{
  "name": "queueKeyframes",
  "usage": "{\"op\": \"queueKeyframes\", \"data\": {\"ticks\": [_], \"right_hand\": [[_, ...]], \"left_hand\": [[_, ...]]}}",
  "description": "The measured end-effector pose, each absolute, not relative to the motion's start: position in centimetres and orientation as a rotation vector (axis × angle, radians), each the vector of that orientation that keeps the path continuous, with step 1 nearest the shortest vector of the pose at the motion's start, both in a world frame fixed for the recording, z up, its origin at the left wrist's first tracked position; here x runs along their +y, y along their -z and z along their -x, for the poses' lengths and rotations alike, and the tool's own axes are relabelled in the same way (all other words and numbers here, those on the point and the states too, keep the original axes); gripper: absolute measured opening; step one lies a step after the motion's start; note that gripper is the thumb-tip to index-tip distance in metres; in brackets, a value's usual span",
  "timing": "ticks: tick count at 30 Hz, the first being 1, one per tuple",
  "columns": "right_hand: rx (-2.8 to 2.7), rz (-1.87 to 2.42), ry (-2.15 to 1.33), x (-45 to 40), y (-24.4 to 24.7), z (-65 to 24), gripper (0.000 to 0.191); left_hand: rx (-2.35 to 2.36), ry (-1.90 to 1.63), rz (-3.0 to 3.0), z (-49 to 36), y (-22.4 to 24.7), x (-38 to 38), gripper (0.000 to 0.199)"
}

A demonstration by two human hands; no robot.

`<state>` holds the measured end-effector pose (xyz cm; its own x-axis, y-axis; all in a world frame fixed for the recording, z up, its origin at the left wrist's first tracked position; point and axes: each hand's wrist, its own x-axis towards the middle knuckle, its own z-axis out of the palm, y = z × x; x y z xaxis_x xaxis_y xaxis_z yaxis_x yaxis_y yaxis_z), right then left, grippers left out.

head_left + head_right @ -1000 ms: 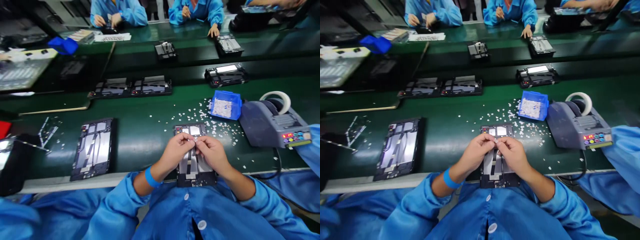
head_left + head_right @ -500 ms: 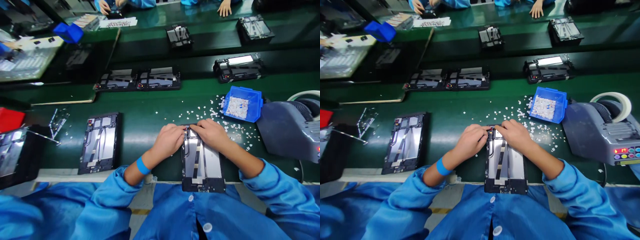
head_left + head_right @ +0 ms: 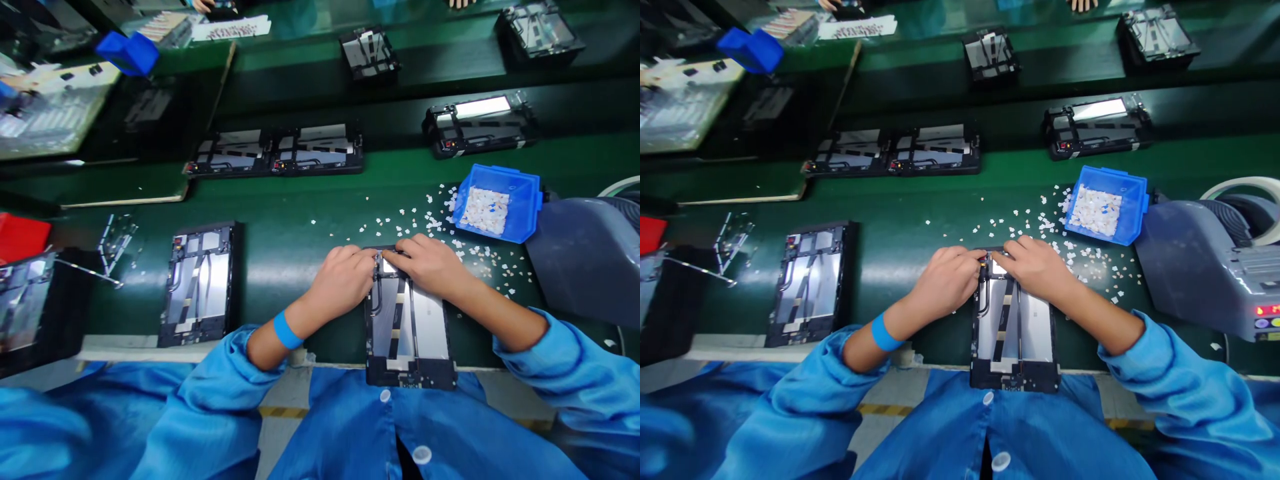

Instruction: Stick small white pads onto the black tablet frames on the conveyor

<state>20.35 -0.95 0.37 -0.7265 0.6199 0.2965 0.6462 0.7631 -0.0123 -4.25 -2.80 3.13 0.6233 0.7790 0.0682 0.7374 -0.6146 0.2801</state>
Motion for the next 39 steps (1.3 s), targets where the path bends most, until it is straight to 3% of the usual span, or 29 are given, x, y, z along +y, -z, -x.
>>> {"op": "queueKeyframes", "data": {"ticks": [6, 11, 39], "right_hand": [[-2.717, 0.975, 0.091, -0.4, -0.3, -20.7, 0.030], [-2.694, 0.985, 0.041, -0.3, 0.0, -20.8, 0.031], [-2.658, 0.987, -0.005, -0.2, 0.7, -20.8, 0.033]], "left_hand": [[1.278, -0.608, -2.120, 3.8, -3.3, -1.5, 0.016], [1.368, -0.500, -1.932, 2.5, -2.6, 0.2, 0.013], [1.558, -0.581, -1.927, 1.6, -0.3, -0.2, 0.009]]}}
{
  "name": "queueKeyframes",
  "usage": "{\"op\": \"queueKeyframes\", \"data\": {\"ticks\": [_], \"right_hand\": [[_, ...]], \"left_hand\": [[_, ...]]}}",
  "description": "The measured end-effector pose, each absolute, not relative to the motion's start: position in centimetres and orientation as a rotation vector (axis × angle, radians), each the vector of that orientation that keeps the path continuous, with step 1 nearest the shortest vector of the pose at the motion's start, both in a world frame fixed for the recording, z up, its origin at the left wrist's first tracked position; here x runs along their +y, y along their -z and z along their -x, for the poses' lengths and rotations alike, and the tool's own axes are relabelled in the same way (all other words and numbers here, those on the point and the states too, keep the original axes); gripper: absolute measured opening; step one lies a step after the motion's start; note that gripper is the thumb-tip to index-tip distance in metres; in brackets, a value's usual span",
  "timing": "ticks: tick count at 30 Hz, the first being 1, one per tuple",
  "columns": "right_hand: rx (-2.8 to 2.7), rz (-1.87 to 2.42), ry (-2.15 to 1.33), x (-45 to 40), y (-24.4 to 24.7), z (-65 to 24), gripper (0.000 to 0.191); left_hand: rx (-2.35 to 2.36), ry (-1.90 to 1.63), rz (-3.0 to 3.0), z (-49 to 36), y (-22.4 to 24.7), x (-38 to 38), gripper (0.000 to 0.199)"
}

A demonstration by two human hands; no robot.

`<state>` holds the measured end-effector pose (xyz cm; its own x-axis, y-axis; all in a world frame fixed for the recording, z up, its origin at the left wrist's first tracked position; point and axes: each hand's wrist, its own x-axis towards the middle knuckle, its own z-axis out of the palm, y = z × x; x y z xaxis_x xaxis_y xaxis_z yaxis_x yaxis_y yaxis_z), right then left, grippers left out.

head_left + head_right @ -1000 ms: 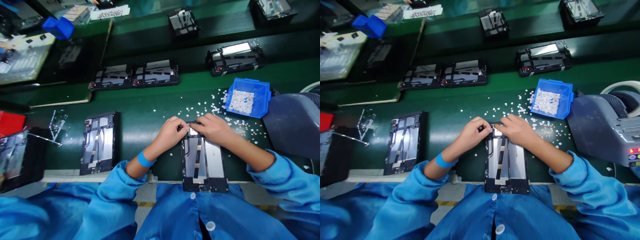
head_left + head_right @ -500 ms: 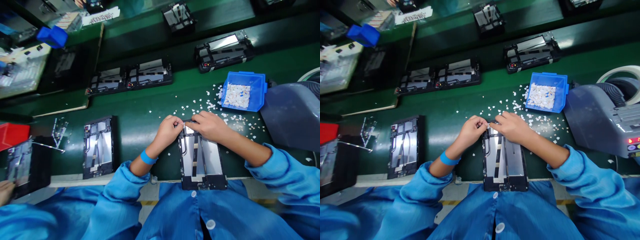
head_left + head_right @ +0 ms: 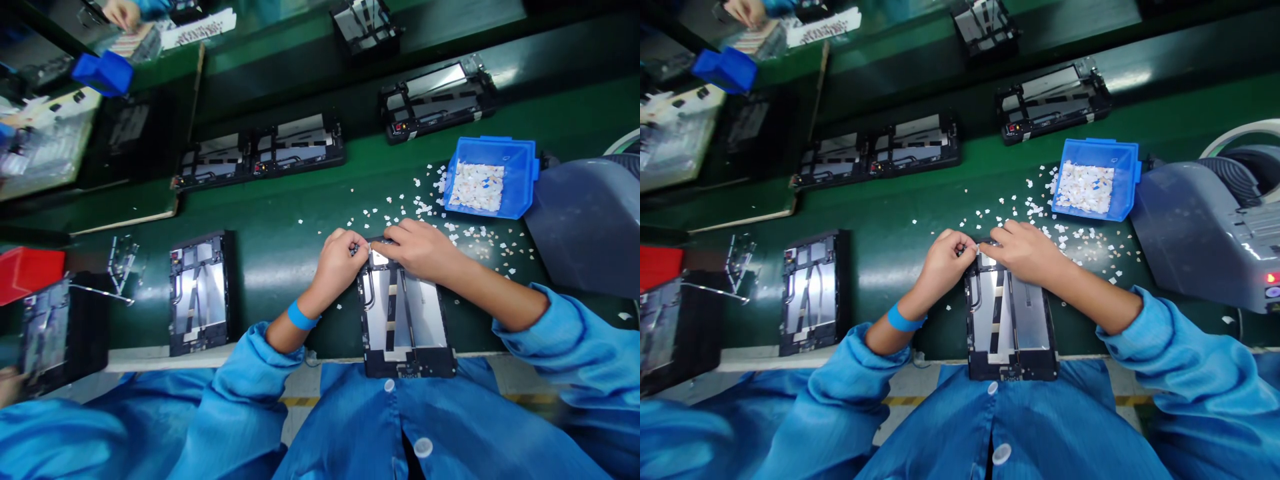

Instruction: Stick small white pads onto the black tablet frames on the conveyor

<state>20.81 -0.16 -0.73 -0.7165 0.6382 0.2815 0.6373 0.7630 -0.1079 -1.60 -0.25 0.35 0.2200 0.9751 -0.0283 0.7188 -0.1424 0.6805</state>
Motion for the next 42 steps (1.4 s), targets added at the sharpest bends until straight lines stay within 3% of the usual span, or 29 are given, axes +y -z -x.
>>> {"op": "queueKeyframes", "data": {"ticks": [6, 11, 19, 27, 30, 34, 39, 42], "right_hand": [[-2.654, 0.983, 0.018, -0.3, 0.6, -20.9, 0.034], [-2.657, 0.977, 0.039, -0.2, 0.7, -20.9, 0.036], [-2.639, 0.992, 0.007, -0.2, 1.2, -21.1, 0.031], [-2.593, 0.994, -0.023, 0.2, 1.1, -20.7, 0.032], [-2.399, 1.148, -0.089, -1.2, 0.2, -22.3, 0.035], [-2.058, 1.589, -0.429, -7.6, -0.8, -26.2, 0.031], [-1.970, 1.548, -1.042, -14.9, -0.9, -25.0, 0.040], [-1.861, 1.430, -1.212, -12.6, -1.9, -20.3, 0.040]], "left_hand": [[1.582, -0.563, -1.931, 1.4, -0.3, -0.3, 0.007], [1.586, -0.490, -1.751, 1.6, -0.5, 1.2, 0.022], [1.508, -0.271, -1.783, 1.5, -1.7, 3.3, 0.014], [1.579, -0.351, -2.053, 1.1, -1.4, 1.2, 0.020], [1.607, -0.441, -2.030, 2.1, -1.9, -0.6, 0.032], [1.528, -0.445, -1.852, 4.7, -2.2, -6.3, 0.047], [1.364, -0.525, -1.805, 4.8, -1.7, -11.6, 0.065], [1.432, -0.780, -1.560, 7.1, -2.9, -10.8, 0.076]]}}
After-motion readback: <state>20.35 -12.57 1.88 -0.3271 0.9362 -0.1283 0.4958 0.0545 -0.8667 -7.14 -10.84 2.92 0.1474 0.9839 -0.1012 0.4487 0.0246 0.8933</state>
